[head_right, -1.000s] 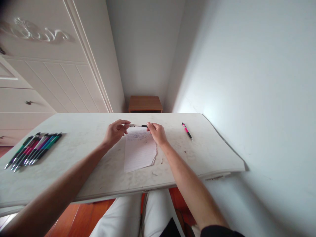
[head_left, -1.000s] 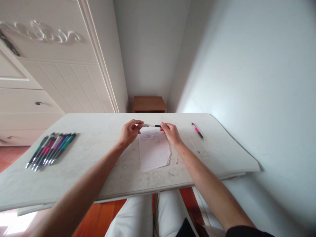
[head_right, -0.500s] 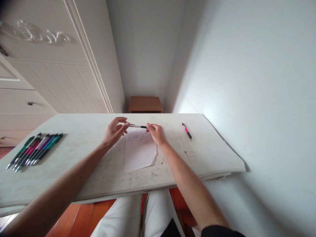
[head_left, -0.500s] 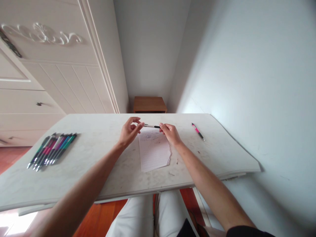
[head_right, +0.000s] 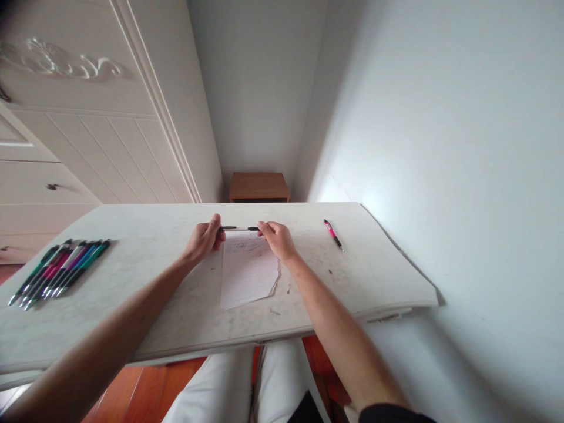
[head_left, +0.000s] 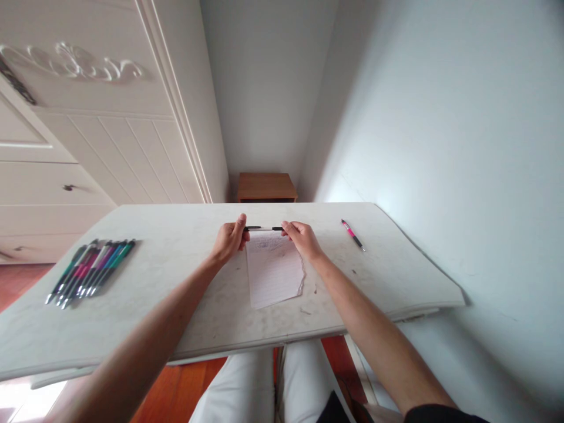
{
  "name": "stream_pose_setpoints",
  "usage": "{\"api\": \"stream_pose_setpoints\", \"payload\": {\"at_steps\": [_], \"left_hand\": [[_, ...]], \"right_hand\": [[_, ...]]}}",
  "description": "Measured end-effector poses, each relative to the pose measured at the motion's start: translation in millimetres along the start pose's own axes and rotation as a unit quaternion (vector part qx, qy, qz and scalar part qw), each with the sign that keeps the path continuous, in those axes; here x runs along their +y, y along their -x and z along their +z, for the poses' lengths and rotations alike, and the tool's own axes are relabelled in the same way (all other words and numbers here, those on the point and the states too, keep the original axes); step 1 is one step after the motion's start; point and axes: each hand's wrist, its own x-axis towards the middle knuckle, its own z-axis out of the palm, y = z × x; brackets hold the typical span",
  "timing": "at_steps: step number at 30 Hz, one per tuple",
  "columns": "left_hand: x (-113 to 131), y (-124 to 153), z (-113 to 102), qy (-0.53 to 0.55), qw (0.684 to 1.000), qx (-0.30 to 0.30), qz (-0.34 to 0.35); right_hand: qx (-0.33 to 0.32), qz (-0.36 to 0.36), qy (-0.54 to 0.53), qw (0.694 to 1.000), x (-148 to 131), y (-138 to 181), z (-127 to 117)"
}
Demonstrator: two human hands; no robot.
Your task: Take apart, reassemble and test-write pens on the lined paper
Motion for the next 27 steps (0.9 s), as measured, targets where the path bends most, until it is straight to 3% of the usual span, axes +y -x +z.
{"api": "stream_pose_setpoints", "payload": {"at_steps": [3, 7, 20, 27], "left_hand": [[-2.4, -0.1, -1.3, 0.04, 0.999, -0.01, 0.025], [1.8, 0.4, -1.7, 0.061, 0.994, 0.022, 0.092], [-1.6, -2.5, -0.7, -0.039, 0.994, 0.045, 0.096], [2.8, 3.0, -1.2, -0.003, 0.994, 0.039, 0.1]], "right_hand": [[0.009, -0.001, 0.0, 1.0, -0.1, -0.3, -0.5], [0.026, 0.011, 0.003, 1.0, 1.4, -1.1, -2.5], [0.033, 0.023, -0.011, 0.999, 4.2, -1.9, -2.3], [0.028, 0.018, -0.009, 0.999, 2.7, -1.4, -2.8]]}}
